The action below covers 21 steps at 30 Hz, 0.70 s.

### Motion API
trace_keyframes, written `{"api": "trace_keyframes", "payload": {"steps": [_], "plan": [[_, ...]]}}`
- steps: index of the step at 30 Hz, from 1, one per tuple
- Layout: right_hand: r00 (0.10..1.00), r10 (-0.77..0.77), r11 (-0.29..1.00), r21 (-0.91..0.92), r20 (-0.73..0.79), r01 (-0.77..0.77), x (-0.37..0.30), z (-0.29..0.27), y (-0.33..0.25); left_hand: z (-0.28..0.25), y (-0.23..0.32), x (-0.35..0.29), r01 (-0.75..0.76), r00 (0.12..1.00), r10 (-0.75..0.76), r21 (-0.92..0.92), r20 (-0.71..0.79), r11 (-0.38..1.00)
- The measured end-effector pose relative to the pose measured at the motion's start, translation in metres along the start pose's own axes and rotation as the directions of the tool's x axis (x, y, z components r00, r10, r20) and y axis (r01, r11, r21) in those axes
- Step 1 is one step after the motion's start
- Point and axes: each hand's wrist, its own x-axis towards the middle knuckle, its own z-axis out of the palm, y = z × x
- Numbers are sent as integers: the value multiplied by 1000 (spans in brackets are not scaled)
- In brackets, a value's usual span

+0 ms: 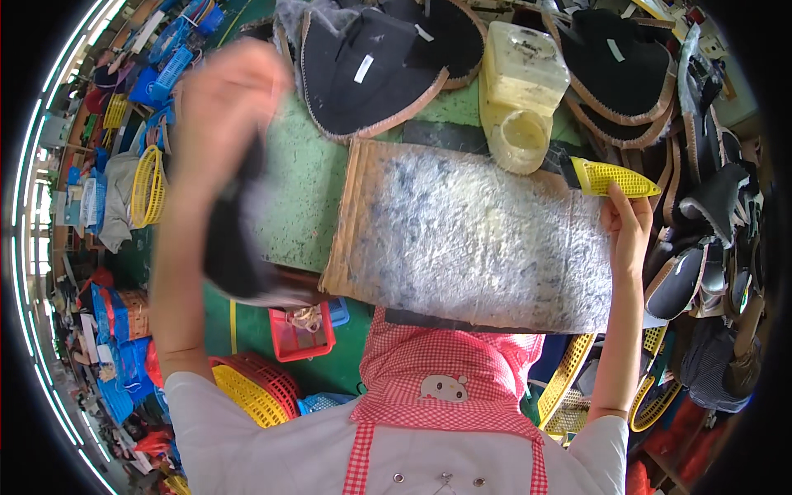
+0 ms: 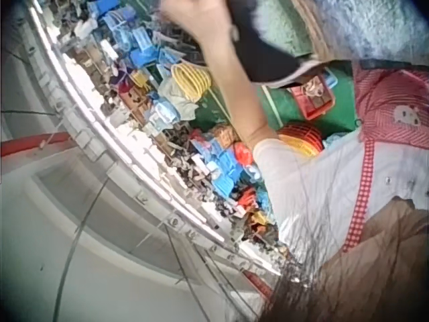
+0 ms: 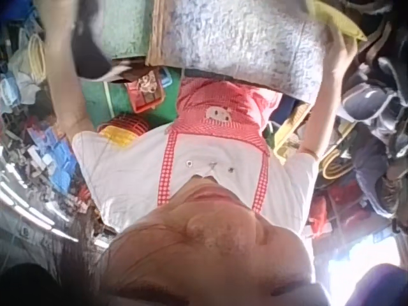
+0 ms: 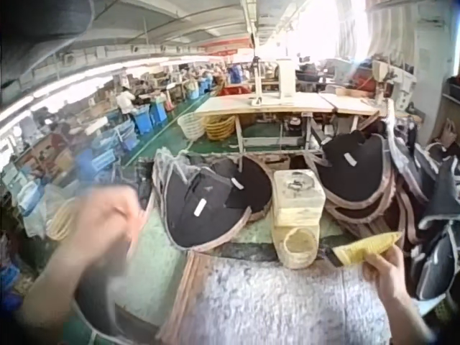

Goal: The person repeatedly takes shoe upper components from a pile, applies adhesive across their surfaces using a hand applicator, and places the glued pieces onto the workbench.

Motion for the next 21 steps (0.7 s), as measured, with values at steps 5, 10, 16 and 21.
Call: {"api": "trace_keyframes", "payload": {"steps": [5,10,16,21], "plan": [[992,98,994,35,73,-101,-18,9,6,184,4,-26,-144,864,29,191,503,971],[999,53,987,-153,3,-52,-41,21,-10,172,8,-61,-331,932,276,241,235,912],[910,54,893,-427,410,140,-47,69,19,161,-12,-100,-240,897,64,359,438,902],[925,-208,811,-473,317,344,-25,97,26,161,-23,-90,-235,887,88,279,453,931]]}}
